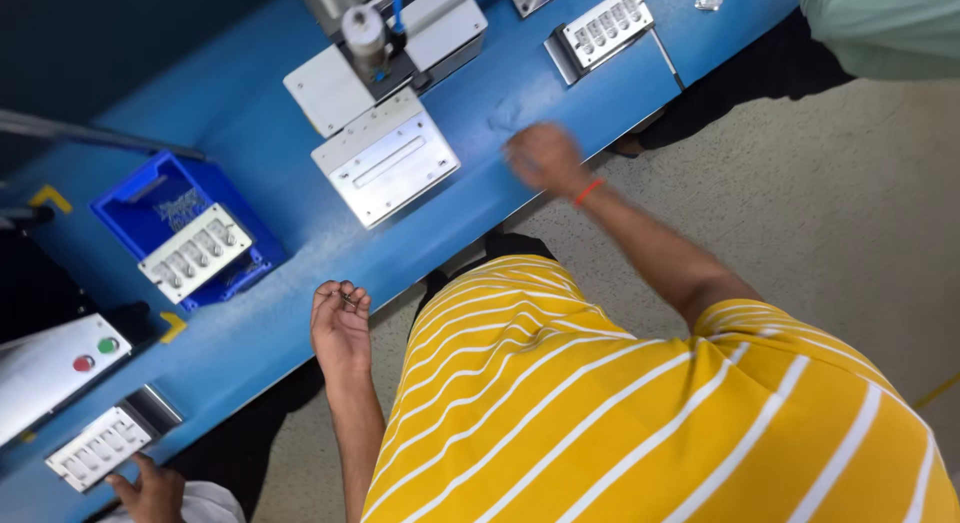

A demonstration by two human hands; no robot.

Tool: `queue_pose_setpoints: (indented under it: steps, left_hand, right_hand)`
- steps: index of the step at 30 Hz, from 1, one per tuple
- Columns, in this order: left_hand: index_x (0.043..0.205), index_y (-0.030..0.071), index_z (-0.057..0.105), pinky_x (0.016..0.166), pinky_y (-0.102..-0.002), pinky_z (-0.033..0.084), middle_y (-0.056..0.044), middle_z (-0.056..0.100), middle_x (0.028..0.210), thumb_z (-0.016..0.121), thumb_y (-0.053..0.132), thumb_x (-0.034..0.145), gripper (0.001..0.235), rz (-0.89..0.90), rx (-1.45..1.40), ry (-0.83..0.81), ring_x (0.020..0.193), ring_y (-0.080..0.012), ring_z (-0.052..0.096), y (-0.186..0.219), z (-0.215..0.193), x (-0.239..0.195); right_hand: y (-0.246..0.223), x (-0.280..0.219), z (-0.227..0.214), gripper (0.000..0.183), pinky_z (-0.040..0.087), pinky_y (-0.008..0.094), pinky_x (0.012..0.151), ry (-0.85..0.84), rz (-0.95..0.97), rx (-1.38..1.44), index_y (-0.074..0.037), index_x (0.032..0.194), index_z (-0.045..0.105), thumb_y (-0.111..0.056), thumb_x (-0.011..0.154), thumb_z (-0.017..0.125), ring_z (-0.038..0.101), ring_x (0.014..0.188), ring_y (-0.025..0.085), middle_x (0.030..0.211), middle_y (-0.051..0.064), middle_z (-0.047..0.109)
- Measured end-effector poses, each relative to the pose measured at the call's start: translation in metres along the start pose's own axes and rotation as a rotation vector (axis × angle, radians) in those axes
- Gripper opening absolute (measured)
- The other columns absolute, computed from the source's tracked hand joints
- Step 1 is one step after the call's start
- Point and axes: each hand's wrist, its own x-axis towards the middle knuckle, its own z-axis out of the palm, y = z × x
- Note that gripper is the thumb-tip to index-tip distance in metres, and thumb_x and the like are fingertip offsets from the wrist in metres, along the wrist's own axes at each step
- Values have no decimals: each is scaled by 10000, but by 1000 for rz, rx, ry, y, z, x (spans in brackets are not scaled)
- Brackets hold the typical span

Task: The person places small metal pins into slots on a white electrical component mounted on a blue workbench. They repeatedly pick pins from a blue bin and insert them into the component, then move the component aside and retrieve another one. Coworkers are visible at adjacent stations performing similar tasks.

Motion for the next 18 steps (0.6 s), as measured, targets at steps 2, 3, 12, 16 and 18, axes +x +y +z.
queue_pose_setpoints:
  steps: [2, 3, 12, 16, 18]
  left_hand:
    - [1052, 75, 575, 854, -344, 538, -66, 612, 940, 545, 70, 971, 86, -12, 33, 6, 888, -208, 618, 5, 20, 1]
    - [1037, 75, 572, 833, -340, 534, -61, 602, 918, 543, 83, 965, 79, -20, 42, -8, 872, -205, 611, 6, 29, -2]
    - [944, 101, 557, 674, -312, 444, 0, 464, 735, 585, 156, 1001, 84, 25, 214, -34, 697, -158, 488, -16, 79, -14]
    - [939, 94, 563, 633, -300, 412, 14, 425, 703, 602, 165, 1012, 109, 79, 243, 69, 661, -139, 458, -29, 70, -33]
    - [956, 97, 575, 620, -290, 402, 24, 411, 696, 610, 174, 1002, 97, 107, 216, 120, 651, -128, 444, -35, 61, -41]
  right_hand:
    - [63, 0, -21, 434, 496, 473, 918, -229, 271, -331, -26, 1266, 696, -329, 967, 782, 660, 1020, 305, 1114, 156, 712]
    - [93, 5, -30, 560, 446, 493, 1070, -365, 421, -241, -14, 1420, 587, -292, 968, 765, 591, 1238, 317, 1393, 198, 615]
    - [254, 35, -17, 999, 299, 524, 1171, -696, 222, -653, -186, 1525, 503, -294, 629, 931, 392, 1463, 266, 1539, 95, 496]
    - [266, 45, -35, 927, 336, 512, 1185, -784, 185, -521, -147, 1416, 584, -364, 594, 953, 559, 1335, 290, 1387, 99, 641]
    - [254, 57, -55, 896, 320, 531, 1204, -702, 131, -446, -146, 1363, 612, -362, 560, 945, 595, 1288, 309, 1322, 122, 667]
